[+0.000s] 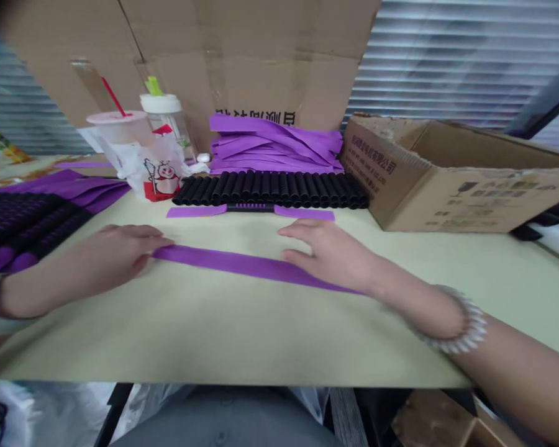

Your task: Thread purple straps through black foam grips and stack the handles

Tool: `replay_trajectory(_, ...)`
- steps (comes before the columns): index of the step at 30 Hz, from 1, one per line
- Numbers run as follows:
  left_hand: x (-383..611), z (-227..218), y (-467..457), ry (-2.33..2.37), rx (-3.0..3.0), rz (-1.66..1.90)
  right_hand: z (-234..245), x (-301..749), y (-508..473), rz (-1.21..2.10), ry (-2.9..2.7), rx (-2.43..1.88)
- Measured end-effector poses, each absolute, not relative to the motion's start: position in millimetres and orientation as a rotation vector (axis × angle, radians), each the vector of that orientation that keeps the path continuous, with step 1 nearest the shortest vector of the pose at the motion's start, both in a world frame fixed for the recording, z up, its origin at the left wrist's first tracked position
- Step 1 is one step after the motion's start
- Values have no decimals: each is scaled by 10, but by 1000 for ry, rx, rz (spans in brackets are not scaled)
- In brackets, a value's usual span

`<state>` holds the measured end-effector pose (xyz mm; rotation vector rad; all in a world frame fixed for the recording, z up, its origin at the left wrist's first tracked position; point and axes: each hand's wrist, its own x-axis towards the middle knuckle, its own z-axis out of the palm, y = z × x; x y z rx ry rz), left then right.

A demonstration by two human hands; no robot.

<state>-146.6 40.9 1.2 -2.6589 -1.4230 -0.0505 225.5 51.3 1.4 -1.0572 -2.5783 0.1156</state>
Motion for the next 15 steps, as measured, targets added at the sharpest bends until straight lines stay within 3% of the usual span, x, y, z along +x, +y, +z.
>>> replay_trajectory(7,-1373,-155,250,-1352,-2722,-180,-33,2864,439,292,-2628,-1250)
replay_trajectory(15,-392,-92,341,-1028,-3000,-349,-39,2430,384,474,-2722,-1149)
